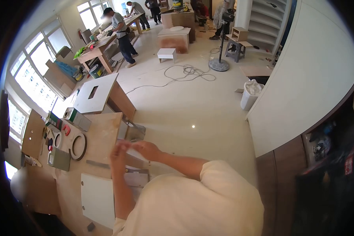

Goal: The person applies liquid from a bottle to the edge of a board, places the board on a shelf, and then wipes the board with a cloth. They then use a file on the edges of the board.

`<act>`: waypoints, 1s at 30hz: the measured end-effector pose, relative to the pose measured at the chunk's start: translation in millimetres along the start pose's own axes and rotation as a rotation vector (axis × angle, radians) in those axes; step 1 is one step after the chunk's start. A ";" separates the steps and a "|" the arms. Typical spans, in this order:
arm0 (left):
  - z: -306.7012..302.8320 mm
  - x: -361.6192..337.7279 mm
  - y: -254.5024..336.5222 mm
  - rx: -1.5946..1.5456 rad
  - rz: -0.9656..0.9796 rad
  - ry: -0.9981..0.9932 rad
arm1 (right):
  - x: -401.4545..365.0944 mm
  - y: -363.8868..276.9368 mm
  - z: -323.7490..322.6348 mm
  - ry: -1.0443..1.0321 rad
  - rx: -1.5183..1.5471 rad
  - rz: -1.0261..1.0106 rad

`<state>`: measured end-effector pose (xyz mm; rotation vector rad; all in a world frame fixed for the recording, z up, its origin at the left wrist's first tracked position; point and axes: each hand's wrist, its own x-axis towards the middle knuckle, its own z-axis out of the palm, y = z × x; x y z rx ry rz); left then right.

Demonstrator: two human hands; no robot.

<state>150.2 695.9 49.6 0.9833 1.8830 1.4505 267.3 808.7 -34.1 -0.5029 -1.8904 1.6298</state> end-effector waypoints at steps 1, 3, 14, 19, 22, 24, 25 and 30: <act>-10.8 0.4 2.3 -0.270 0.150 0.142 | 6.6 36.6 3.0 -0.046 0.159 0.209; -14.9 1.5 29.8 -0.245 0.340 0.259 | 4.8 42.7 20.2 -0.051 0.320 0.481; -57.0 -71.2 -113.3 0.485 -0.014 -0.163 | 135.4 -94.3 21.2 -0.258 0.350 0.458; -90.2 -168.8 -119.6 0.243 -0.230 -0.051 | 260.6 -245.5 27.4 -0.162 -0.678 -0.187; -92.3 -191.4 -106.6 0.179 -0.368 -0.121 | 292.7 -298.4 79.0 -0.004 -0.757 -0.283; -83.2 -187.5 -98.5 0.164 -0.381 -0.146 | 298.2 -305.4 91.5 0.052 -0.752 -0.308; -85.2 -188.9 -113.3 0.156 -0.391 -0.142 | 304.2 -307.6 97.7 0.066 -0.751 -0.319; -91.0 -188.7 -134.5 0.110 -0.372 -0.115 | 306.6 -310.6 127.1 0.089 -0.748 -0.352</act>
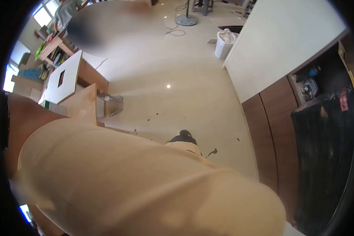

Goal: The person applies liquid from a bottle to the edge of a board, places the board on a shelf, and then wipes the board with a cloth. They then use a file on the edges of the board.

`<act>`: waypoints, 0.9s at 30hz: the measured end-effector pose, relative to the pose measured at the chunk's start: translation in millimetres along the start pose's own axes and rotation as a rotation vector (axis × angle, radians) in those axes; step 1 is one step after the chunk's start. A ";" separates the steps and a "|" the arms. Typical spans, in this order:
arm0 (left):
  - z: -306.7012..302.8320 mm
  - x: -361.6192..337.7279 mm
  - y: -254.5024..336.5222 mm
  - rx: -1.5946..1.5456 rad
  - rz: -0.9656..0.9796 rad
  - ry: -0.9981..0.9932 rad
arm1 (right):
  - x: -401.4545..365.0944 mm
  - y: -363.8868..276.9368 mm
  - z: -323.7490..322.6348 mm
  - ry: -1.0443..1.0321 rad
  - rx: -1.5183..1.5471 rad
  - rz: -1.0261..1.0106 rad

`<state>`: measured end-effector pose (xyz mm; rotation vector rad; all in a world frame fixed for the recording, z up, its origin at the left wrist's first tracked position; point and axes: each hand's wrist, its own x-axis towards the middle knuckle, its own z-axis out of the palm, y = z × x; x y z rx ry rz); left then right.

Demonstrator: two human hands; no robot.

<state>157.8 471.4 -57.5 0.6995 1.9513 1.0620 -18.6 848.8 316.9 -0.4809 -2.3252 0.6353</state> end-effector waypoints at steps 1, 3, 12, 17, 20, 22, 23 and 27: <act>-1.7 -0.6 -2.8 -0.006 0.004 0.007 | -1.4 -1.0 2.6 0.004 0.009 0.003; -4.3 -0.9 -11.4 -0.018 -0.007 0.023 | -4.9 -3.3 11.7 0.006 0.021 0.009; 1.4 5.4 -25.4 -0.127 -0.050 0.114 | -33.9 -27.4 53.2 0.001 0.034 -0.017; -8.3 34.8 -0.2 -0.131 0.020 0.288 | -22.4 -49.8 39.6 0.030 0.118 -0.015; -16.5 52.3 53.8 -0.067 -0.036 0.444 | -46.7 -40.9 48.0 -0.100 0.161 -0.071; -20.2 82.0 62.4 -0.495 0.167 0.409 | -74.2 -21.7 65.9 -0.295 0.185 -0.281; -20.4 92.5 84.3 -0.600 0.148 0.426 | -95.0 -12.4 89.0 -0.194 0.224 -0.336; -23.1 147.1 94.4 -1.043 0.241 0.303 | -232.1 33.3 114.4 -0.310 0.749 -0.365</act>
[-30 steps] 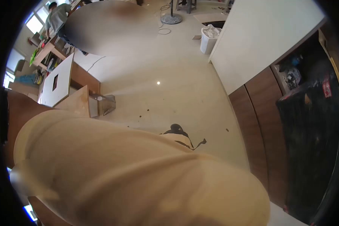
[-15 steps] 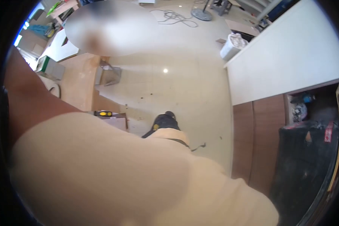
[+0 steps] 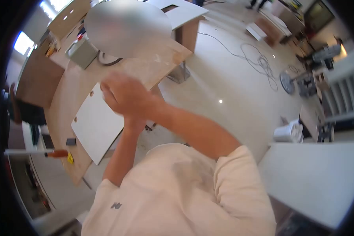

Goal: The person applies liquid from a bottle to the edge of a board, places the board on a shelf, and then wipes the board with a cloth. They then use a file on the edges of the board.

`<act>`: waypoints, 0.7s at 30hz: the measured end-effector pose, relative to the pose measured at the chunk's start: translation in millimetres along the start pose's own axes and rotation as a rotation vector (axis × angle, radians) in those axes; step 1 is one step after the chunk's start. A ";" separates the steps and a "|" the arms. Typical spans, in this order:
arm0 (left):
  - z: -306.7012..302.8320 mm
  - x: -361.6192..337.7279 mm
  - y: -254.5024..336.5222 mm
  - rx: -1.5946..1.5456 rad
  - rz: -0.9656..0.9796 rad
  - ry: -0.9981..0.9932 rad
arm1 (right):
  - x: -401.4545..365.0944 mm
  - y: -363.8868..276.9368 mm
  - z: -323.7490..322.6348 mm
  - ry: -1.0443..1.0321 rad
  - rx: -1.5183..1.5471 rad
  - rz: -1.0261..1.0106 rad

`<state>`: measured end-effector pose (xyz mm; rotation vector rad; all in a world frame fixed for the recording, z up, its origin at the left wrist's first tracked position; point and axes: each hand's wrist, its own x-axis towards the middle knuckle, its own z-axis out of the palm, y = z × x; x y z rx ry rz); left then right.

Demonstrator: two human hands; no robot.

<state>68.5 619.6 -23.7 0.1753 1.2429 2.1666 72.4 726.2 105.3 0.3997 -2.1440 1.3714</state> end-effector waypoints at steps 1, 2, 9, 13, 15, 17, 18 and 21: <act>9.0 2.8 -4.9 -0.091 0.009 -0.029 | -35.1 18.6 7.2 -0.074 -0.110 -0.096; 21.6 11.0 -8.7 -0.177 0.031 -0.069 | -58.0 41.8 7.3 -0.139 -0.223 -0.209; 84.6 9.3 20.6 -0.194 0.324 -0.092 | -72.3 132.4 -73.6 -0.114 0.051 0.410; 85.7 13.1 13.4 1.127 0.714 0.044 | -63.6 92.1 -54.2 -0.013 1.247 0.949; 62.4 16.0 -13.4 1.600 0.636 0.178 | -77.1 140.3 -30.3 -0.288 1.714 0.841; 29.9 0.1 -39.1 1.663 0.469 0.303 | -77.6 160.4 -26.5 -0.375 1.695 0.921; 11.9 -11.8 -55.0 1.602 0.331 0.347 | -72.2 165.5 -40.3 -0.328 1.433 1.055; -60.1 -33.6 -117.3 1.058 -0.079 0.575 | -61.4 194.5 -77.0 -0.147 1.074 1.057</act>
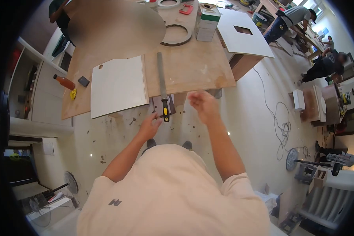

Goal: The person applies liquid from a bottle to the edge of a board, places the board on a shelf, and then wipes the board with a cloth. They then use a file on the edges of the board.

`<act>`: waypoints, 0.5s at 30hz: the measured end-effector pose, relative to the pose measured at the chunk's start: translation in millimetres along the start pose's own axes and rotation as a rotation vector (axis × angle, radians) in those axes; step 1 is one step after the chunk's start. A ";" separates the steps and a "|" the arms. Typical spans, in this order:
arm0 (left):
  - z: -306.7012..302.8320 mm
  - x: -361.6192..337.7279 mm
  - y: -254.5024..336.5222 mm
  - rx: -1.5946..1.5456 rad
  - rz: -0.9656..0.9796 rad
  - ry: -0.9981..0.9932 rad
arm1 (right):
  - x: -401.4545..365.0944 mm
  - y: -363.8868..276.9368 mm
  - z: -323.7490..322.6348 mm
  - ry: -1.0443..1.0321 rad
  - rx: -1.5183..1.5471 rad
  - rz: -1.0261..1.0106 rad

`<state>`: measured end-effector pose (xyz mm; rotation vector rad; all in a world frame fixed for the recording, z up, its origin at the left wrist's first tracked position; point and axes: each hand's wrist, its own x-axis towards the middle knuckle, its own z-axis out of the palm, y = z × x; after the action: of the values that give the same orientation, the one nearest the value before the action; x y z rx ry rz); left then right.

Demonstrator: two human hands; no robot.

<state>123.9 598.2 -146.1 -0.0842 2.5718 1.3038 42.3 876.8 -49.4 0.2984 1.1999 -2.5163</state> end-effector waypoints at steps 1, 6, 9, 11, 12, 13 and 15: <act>5.9 10.3 -13.6 -0.172 -0.078 0.002 | 2.1 -6.2 0.5 0.046 -0.041 -0.033; 4.6 46.5 6.2 -0.996 -0.426 -0.204 | -4.0 7.1 24.8 0.088 -0.207 -0.039; 8.1 62.7 19.1 -1.076 -0.455 -0.205 | -18.7 40.8 37.0 0.087 -0.402 0.115; 8.5 73.0 18.8 -0.783 -0.432 -0.092 | -21.5 64.0 12.1 0.105 -0.605 0.161; 9.0 77.9 19.7 -0.637 -0.418 -0.033 | -23.0 74.0 -4.7 0.115 -0.707 0.185; 4.4 77.5 29.8 -0.659 -0.373 -0.005 | -28.9 81.1 -19.1 0.202 -0.705 0.199; -11.0 66.5 56.5 -0.699 -0.293 0.047 | -50.9 94.4 -56.1 0.391 -0.700 0.238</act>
<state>48.0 627.3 -112.3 -0.5954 1.9130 2.0052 128.1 875.9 -134.7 0.7093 1.9619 -1.7387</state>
